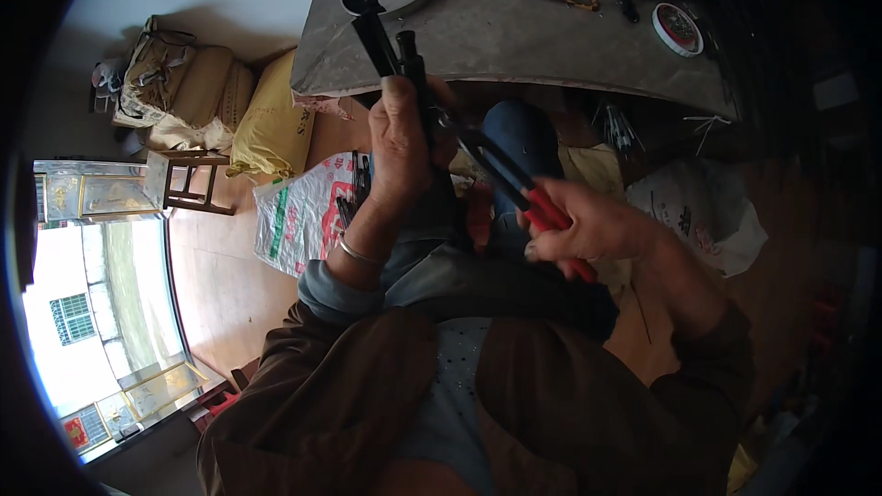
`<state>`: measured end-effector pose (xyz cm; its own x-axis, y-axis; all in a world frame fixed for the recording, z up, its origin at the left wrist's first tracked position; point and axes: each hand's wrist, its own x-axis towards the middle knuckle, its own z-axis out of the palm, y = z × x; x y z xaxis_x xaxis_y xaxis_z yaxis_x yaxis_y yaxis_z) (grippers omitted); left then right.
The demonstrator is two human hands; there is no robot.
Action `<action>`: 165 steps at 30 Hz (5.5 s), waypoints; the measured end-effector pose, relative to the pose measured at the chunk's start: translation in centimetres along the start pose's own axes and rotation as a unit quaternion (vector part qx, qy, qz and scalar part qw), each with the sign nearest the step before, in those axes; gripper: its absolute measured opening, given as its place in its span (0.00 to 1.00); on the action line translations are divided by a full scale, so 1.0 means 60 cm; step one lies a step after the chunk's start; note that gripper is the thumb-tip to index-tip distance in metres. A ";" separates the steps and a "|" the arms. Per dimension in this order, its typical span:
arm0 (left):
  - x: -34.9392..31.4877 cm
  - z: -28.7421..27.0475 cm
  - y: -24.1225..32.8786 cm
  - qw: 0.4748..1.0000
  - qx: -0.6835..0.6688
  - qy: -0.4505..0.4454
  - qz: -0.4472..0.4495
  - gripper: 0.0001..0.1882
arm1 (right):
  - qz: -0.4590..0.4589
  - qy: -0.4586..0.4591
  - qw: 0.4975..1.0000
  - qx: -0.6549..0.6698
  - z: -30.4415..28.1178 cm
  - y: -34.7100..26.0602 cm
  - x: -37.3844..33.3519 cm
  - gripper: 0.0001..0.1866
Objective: Manually assemble umbrella frames by connecting rods and securing them with wire and tools.
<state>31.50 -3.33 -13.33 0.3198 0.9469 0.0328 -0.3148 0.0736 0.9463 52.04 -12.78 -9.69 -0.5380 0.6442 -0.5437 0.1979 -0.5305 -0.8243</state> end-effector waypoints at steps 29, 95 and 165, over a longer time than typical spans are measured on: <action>-0.021 0.016 0.017 1.000 -0.020 0.021 -0.006 0.19 | -0.078 0.179 0.966 -0.168 -0.015 -0.050 -0.034 0.24; 0.011 -0.025 0.022 0.997 0.001 -0.053 -0.056 0.33 | 0.025 -0.015 0.946 0.323 0.094 -0.022 0.024 0.18; 0.015 -0.003 0.000 0.999 -0.019 0.050 -0.011 0.25 | -0.298 0.139 0.877 0.350 -0.137 -0.054 0.134 0.10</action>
<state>31.62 -2.42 -13.38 0.2373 0.9712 -0.0219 -0.3434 0.1050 0.9333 53.76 -1.34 -12.68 -0.1360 0.9798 -0.1466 -0.6539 -0.2000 -0.7297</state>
